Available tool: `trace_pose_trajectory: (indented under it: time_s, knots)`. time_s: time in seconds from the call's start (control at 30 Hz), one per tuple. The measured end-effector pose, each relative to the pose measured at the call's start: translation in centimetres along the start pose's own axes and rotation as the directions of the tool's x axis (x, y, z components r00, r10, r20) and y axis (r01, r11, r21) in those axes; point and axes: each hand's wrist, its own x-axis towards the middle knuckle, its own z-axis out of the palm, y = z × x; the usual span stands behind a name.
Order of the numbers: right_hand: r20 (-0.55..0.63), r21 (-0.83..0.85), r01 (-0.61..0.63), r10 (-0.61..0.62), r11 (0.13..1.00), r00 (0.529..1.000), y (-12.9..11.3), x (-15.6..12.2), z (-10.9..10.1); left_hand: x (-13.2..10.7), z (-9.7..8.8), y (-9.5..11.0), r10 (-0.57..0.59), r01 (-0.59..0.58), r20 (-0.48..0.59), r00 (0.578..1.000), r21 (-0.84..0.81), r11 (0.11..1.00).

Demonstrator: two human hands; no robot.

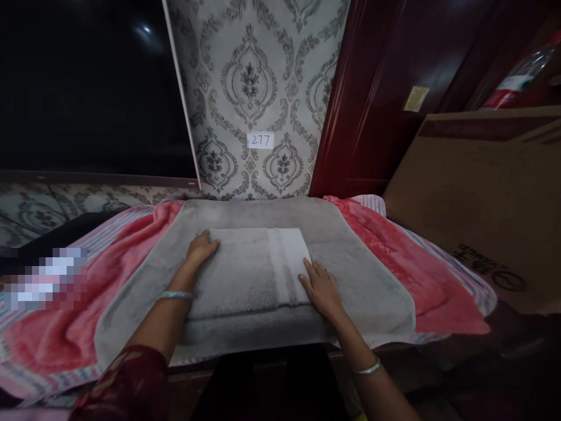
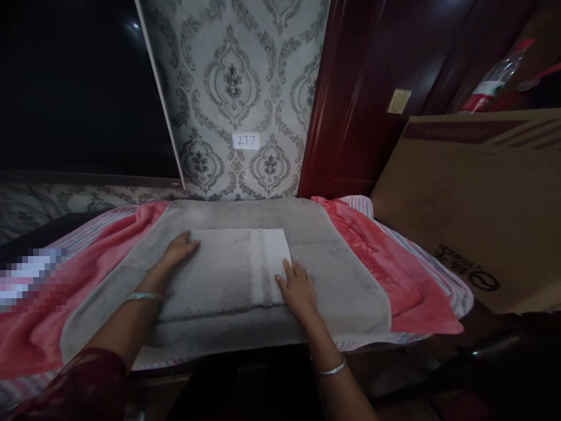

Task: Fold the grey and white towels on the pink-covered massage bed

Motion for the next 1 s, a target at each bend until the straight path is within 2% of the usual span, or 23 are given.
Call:
trace_pose_trajectory:
  time_s: [0.13, 0.23, 0.3, 0.4, 0.57, 0.73, 0.8, 0.87, 1.0]
  knots:
    - [-0.014, -0.001, 0.007, -0.007, 1.0, 1.0, 0.1, -0.1, 0.1, -1.9, -1.7, -2.7, -0.061, 0.069, 0.037, 0.997, -0.251, 0.966]
    - [-0.024, 0.007, 0.013, -0.013, 1.0, 1.0, 0.3, -0.1, 0.4, -4.1, -2.2, -4.3, -0.152, 0.167, 0.074, 0.986, -0.56, 0.811]
    - [-0.035, 0.015, 0.014, -0.014, 1.0, 0.999, 0.4, -0.1, 0.6, -5.5, -2.4, -4.8, -0.206, 0.24, 0.133, 0.97, -0.682, 0.691]
    - [-0.061, 0.026, 0.029, -0.028, 0.999, 0.998, 0.6, 0.0, 1.0, -7.5, -3.0, -4.6, -0.217, 0.291, 0.196, 0.956, -0.71, 0.641]
    - [-0.129, 0.051, 0.056, -0.049, 0.997, 0.99, 1.3, 0.4, 2.1, -10.6, -4.1, -4.1, -0.134, 0.203, 0.153, 0.979, -0.721, 0.662]
    - [-0.272, 0.081, 0.129, -0.103, 0.988, 0.957, 2.2, 0.0, 3.0, -11.2, -4.0, -5.3, -0.156, 0.289, 0.249, 0.956, -0.705, 0.647]
    - [-0.355, 0.055, 0.205, -0.173, 0.977, 0.919, 2.0, -0.9, 3.0, -11.1, -3.7, -5.9, -0.152, 0.297, 0.26, 0.953, -0.728, 0.618]
    - [-0.389, 0.004, 0.31, -0.284, 0.951, 0.876, 1.2, -2.2, 2.7, -11.2, -3.5, -6.2, -0.16, 0.312, 0.269, 0.95, -0.757, 0.574]
    - [-0.234, -0.035, 0.512, -0.505, 0.858, 0.831, -2.1, -4.5, 1.8, -11.4, -3.1, -5.9, -0.243, 0.35, 0.263, 0.934, -0.815, 0.463]
